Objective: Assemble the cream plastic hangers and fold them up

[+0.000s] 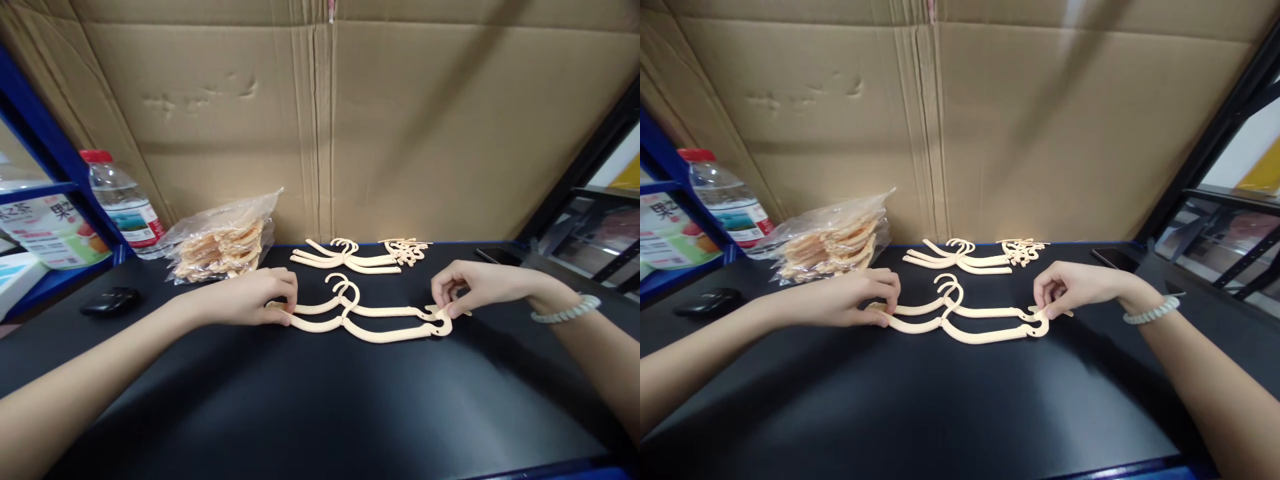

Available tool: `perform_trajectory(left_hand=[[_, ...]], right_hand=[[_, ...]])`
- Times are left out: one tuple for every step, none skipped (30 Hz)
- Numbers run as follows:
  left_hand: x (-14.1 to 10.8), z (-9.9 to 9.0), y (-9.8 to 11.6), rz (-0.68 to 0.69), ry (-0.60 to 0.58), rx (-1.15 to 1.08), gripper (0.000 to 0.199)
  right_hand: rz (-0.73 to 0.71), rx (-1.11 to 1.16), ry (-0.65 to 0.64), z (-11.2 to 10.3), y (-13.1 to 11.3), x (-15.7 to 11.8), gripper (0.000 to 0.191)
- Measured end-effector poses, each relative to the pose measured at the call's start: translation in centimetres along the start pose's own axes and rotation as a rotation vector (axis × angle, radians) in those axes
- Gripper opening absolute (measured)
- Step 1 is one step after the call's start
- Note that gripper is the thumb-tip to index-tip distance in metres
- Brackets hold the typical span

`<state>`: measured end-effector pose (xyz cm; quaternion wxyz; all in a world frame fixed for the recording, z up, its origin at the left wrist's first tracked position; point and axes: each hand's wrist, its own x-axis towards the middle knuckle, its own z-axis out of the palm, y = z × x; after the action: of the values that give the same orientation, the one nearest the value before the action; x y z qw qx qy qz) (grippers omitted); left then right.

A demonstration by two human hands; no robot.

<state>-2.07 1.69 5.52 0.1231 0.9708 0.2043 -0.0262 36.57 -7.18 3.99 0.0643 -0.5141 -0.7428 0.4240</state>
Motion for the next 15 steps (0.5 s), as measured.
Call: perform_trajectory(left_hand=[[0.0,0.1,0.0,-0.006,0.007,0.000,0.010],[0.0,0.2,0.0,-0.011,0.013,-0.005,0.009],[0.0,0.2,0.0,-0.013,0.018,-0.013,0.009],[0.0,0.3,0.0,-0.011,0.019,-0.022,0.009],[0.0,0.3,0.0,-0.008,0.015,-0.031,0.009],[0.0,0.3,0.0,-0.006,0.010,-0.037,0.009],[0.0,0.3,0.0,-0.010,0.008,-0.042,0.009],[0.0,0.3,0.0,-0.022,0.009,-0.046,0.008],[0.0,0.3,0.0,-0.039,0.013,-0.051,0.006],[0.0,0.4,0.0,-0.058,0.022,-0.059,0.004],[0.0,0.5,0.0,-0.073,0.033,-0.065,0.002],[0.1,0.6,-0.1,-0.080,0.043,-0.069,0.001],[0.1,0.7,-0.1,-0.077,0.049,-0.071,0.001],[0.2,0.9,-0.1,-0.068,0.056,-0.072,0.001],[0.3,1.0,-0.2,-0.058,0.067,-0.072,0.002]], right_hand=[[0.003,-0.030,0.003,0.1,-0.1,0.1,0.028],[0.008,-0.057,0.010,0.1,-0.1,0.1,0.029],[0.013,-0.084,0.021,0.1,-0.1,0.2,0.030],[0.016,-0.114,0.037,0.1,-0.1,0.2,0.030],[0.017,-0.146,0.056,0.0,0.0,0.3,0.030],[0.021,-0.174,0.074,0.0,0.1,0.4,0.030],[0.026,-0.195,0.091,0.0,0.2,0.4,0.029],[0.033,-0.209,0.104,0.0,0.4,0.5,0.029],[0.041,-0.218,0.115,0.0,0.5,0.6,0.028],[0.051,-0.225,0.126,0.0,0.7,0.6,0.027],[0.058,-0.232,0.138,0.0,0.8,0.7,0.026],[0.063,-0.238,0.151,0.0,0.9,0.7,0.025],[0.065,-0.244,0.164,-0.1,1.1,0.7,0.024],[0.068,-0.250,0.175,-0.1,1.2,0.8,0.024],[0.073,-0.254,0.187,-0.2,1.3,0.8,0.023]])
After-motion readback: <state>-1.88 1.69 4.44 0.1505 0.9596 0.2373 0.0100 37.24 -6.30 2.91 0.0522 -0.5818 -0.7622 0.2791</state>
